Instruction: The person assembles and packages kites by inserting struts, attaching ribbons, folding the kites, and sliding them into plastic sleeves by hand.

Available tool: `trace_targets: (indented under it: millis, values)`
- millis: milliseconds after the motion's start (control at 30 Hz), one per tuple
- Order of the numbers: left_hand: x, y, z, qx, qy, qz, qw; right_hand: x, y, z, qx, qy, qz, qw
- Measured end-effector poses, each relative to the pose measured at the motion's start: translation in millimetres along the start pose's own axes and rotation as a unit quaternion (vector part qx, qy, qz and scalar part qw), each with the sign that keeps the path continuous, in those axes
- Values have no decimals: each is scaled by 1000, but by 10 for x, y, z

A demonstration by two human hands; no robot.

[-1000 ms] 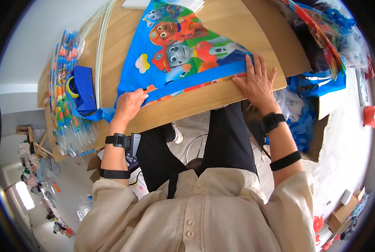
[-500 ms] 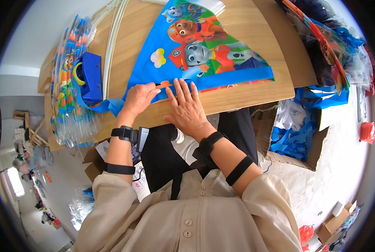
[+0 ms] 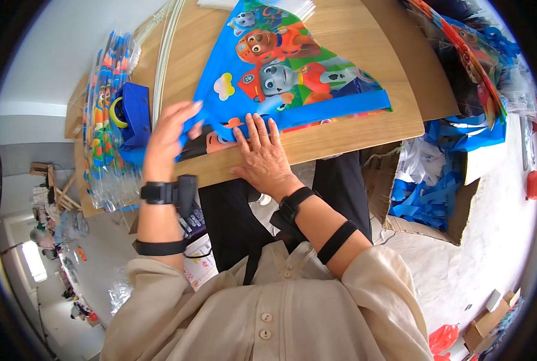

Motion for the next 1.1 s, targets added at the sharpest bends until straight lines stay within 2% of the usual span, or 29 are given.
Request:
trace_targets:
  millis: [33, 67, 100, 133, 167, 200, 233, 300, 367, 400, 433, 467, 500, 533, 567, 600, 633, 700, 833, 900, 1033, 1100]
  values:
    - [-116, -98, 550, -126, -64, 63, 988, 0, 6, -18, -1, 2, -1, 1000]
    - [-66, 212, 748, 47, 73, 137, 987, 7, 18, 29, 83, -85, -18, 993]
    - [-163, 191, 1281, 63, 82, 133, 986, 1, 14, 85, 167, -170, -36, 971]
    - [-97, 322, 1805, 116, 98, 152, 977, -21, 3, 263, 170, -119, -12, 978]
    - [-161, 258, 2327, 202, 196, 212, 936, -58, -30, 499, 173, -69, 12, 982]
    - [-63, -24, 2821, 119, 178, 560, 800, -41, -13, 294, 82, -50, -12, 995]
    - [-26, -214, 3220, 226, 47, 503, 833, -16, 8, 127, 56, 6, -1, 998]
    - [-433, -949, 3473, 228, 76, 660, 711, -23, -19, 52, 16, 28, -3, 999]
    - [-367, -750, 3363, 362, 211, 488, 766, -9, -25, 72, 20, 23, 4, 1000]
    - [-226, -572, 3078, 264, 122, 570, 769, -11, -27, 79, 25, 14, 8, 1000]
    - [-107, -368, 2759, 167, 133, 519, 827, -26, -19, 127, 24, 14, 9, 1000]
    - [10, -105, 2357, 134, 217, 386, 887, -49, -4, 285, 91, 47, 5, 995]
    - [62, 98, 1875, 99, 323, 330, 882, -65, 2, 442, 158, 79, 3, 984]
    - [174, 206, 1354, 41, 332, 302, 893, -56, -14, 533, 224, 113, 3, 968]
    - [157, 184, 958, -6, 388, 163, 907, -12, -24, 50, 94, -1, 2, 996]
    - [337, 281, 511, -20, 444, 183, 877, -10, -21, 62, 52, 9, 1, 999]
    - [355, 256, 300, -12, 438, 92, 894, -16, -16, 74, 10, 18, 0, 1000]
    - [473, 234, 133, 29, 305, -52, 950, -11, -14, 79, 14, 11, 0, 1000]
    - [499, 191, 157, 61, 299, -67, 950, 0, -10, 77, 13, 0, 0, 1000]
    - [580, 228, 136, 101, 195, -72, 973, -2, -5, 77, 27, -7, -1, 1000]
    - [543, 286, 111, 142, 220, -45, 964, 6, -3, 49, 34, -14, -5, 999]
    - [530, 293, 115, 180, 244, -76, 950, 6, -4, 49, 29, -12, -6, 999]
Point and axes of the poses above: each hand's wrist, its own y-axis towards the middle knuckle, its own z-axis out of the palm, x = y × z, the point moved 4 cm from there along y, towards the middle knuckle, and after that the axes turned 13 degrees about -y, right-handed, at the moved point
